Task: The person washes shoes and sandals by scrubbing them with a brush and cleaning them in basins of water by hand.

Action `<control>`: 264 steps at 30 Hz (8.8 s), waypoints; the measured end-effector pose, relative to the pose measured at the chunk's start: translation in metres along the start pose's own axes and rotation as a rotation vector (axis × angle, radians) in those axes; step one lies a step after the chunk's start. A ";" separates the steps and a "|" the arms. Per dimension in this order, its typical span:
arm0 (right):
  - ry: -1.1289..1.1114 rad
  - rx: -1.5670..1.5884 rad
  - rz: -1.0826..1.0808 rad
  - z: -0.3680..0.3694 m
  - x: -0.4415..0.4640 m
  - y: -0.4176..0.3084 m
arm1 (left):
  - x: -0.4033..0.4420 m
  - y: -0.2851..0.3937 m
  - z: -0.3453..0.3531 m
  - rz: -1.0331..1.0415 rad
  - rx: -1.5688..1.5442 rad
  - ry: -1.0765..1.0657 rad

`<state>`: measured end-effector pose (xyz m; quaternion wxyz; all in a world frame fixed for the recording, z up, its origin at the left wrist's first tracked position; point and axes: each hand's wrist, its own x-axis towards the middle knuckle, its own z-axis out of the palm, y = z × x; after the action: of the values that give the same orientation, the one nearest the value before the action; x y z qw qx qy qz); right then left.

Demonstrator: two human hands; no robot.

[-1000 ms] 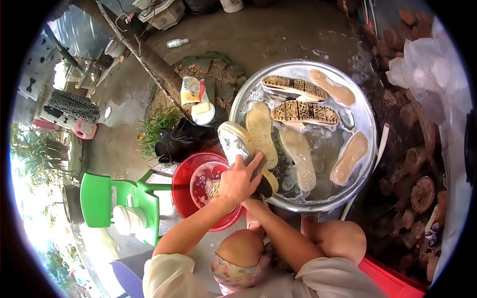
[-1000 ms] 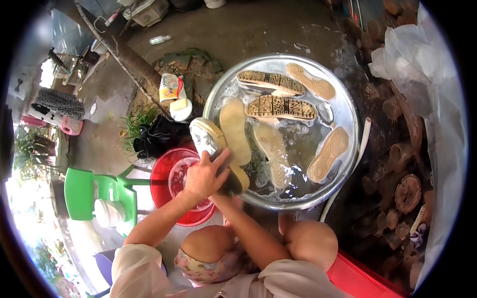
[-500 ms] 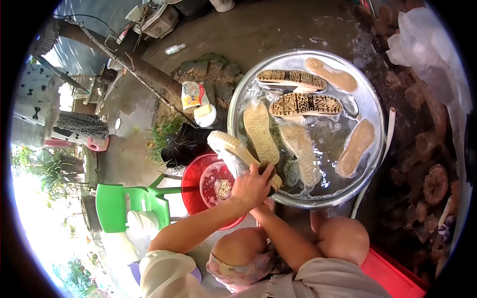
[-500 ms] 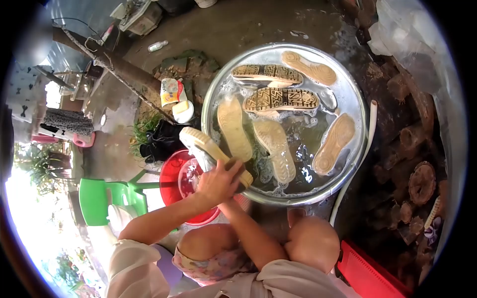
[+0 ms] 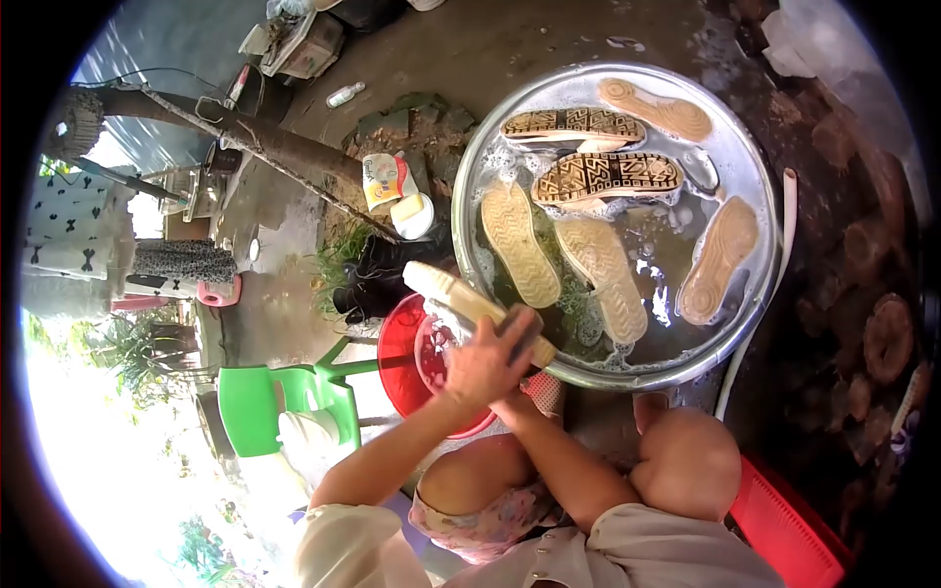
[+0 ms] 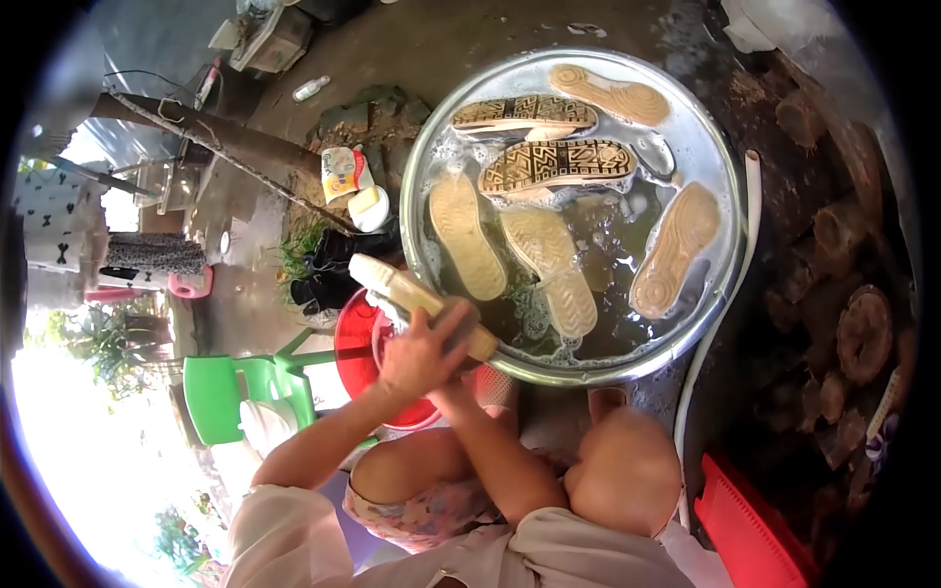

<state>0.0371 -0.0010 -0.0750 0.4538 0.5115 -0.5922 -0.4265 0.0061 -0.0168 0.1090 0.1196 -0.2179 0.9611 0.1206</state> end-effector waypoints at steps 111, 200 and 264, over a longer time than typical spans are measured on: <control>-0.992 3.571 0.780 0.058 0.002 0.123 | -0.029 -0.055 0.040 -0.510 -0.508 0.524; -0.857 2.996 1.458 0.079 0.000 0.063 | -0.073 -0.044 0.044 -0.311 -0.597 0.376; -0.845 2.958 1.599 0.061 0.026 0.108 | -0.040 -0.049 0.052 -0.439 -0.485 0.545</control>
<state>-0.0472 -0.0117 0.0186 0.4524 0.0729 0.6050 -0.6512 0.0723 -0.0294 0.0630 -0.1710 -0.4631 0.8321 0.2530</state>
